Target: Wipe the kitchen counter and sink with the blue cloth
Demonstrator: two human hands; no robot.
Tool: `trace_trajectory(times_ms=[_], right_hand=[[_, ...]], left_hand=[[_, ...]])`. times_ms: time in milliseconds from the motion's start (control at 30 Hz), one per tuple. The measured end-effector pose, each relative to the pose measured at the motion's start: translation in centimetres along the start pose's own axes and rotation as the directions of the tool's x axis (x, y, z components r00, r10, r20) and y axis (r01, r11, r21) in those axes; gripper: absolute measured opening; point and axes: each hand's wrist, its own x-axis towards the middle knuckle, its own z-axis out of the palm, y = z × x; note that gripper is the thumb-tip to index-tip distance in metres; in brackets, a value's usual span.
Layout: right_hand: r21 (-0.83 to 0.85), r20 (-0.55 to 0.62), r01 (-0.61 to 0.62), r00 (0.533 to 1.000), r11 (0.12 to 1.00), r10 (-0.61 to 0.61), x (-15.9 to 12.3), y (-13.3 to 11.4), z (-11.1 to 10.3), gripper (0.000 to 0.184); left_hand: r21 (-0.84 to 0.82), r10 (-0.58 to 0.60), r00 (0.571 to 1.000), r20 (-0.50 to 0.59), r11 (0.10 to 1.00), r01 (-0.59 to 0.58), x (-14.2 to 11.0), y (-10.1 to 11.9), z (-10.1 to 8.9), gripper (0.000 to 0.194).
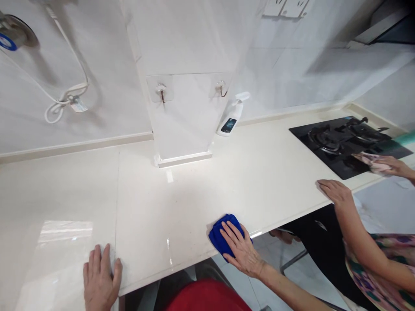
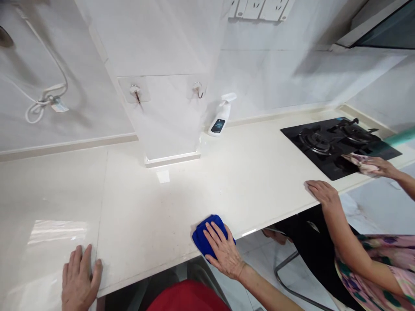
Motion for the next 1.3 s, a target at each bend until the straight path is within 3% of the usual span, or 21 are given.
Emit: trace_trajectory(times_ms=[100, 267, 467, 567, 633, 667, 767, 833, 900, 1033, 1167, 1233, 1300], right_hand=[[-0.032, -0.015, 0.026, 1.000, 0.999, -0.026, 1.2, -3.0, 0.7, 0.077], [0.079, 0.014, 0.200, 0.979, 0.977, -0.201, 5.8, -8.6, 1.6, 0.079], [0.350, 0.073, 0.392, 0.894, 0.851, -0.441, 12.8, -16.1, 1.7, 0.076], [0.448, 0.063, 0.441, 0.852, 0.778, -0.520, 16.1, -20.7, 1.3, 0.072], [0.487, 0.041, 0.464, 0.834, 0.740, -0.550, 18.1, -23.5, 1.1, 0.070], [0.499, 0.030, 0.473, 0.828, 0.726, -0.561, 19.1, -24.7, 1.1, 0.069], [0.513, 0.000, 0.503, 0.810, 0.696, -0.586, 21.9, -27.2, 1.6, 0.067], [0.509, -0.025, 0.516, 0.810, 0.690, -0.587, 23.8, -27.7, 2.3, 0.067], [0.491, -0.055, 0.512, 0.826, 0.705, -0.561, 25.7, -27.5, 2.8, 0.067], [0.423, -0.095, 0.445, 0.888, 0.789, -0.450, 27.6, -25.4, 3.3, 0.068], [0.389, -0.094, 0.262, 0.965, 0.883, -0.244, 26.7, -22.7, 2.9, 0.065], [0.397, -0.091, 0.197, 0.980, 0.897, -0.175, 25.6, -21.4, 2.6, 0.061], [0.440, -0.098, 0.173, 0.985, 0.881, -0.145, 24.4, -20.0, 2.3, 0.053]], left_hand=[[-0.003, 0.007, 1.000, -0.011, 1.000, -0.007, 0.0, 0.2, 0.1, 0.061], [0.012, 0.027, 0.999, -0.019, 1.000, -0.027, -0.2, 0.0, 0.1, 0.064], [-0.015, 0.023, 1.000, -0.017, 1.000, -0.024, -0.6, -0.6, 0.4, 0.061], [-0.179, -0.055, 0.998, 0.023, 0.982, 0.058, -0.7, -1.1, 0.1, 0.052], [-0.400, -0.140, 0.988, 0.072, 0.903, 0.157, -0.8, -1.6, -0.6, 0.050], [-0.527, -0.203, 0.974, 0.101, 0.820, 0.225, -0.9, -2.0, -1.0, 0.051], [-0.787, -0.422, 0.885, 0.197, 0.470, 0.399, -1.5, -3.3, -2.7, 0.055], [-0.822, -0.545, 0.814, 0.200, 0.359, 0.442, -2.2, -4.4, -3.8, 0.056], [-0.810, -0.616, 0.771, 0.160, 0.364, 0.459, -3.1, -5.2, -4.7, 0.055], [-0.782, -0.653, 0.746, 0.127, 0.398, 0.481, -4.4, -5.6, -5.2, 0.056], [-0.725, -0.594, 0.786, 0.172, 0.464, 0.509, -4.1, -4.0, -4.6, 0.057], [-0.714, -0.498, 0.849, 0.177, 0.528, 0.459, -3.4, -2.8, -3.8, 0.054], [-0.680, -0.336, 0.935, 0.116, 0.659, 0.321, -2.6, -1.6, -3.0, 0.048]])
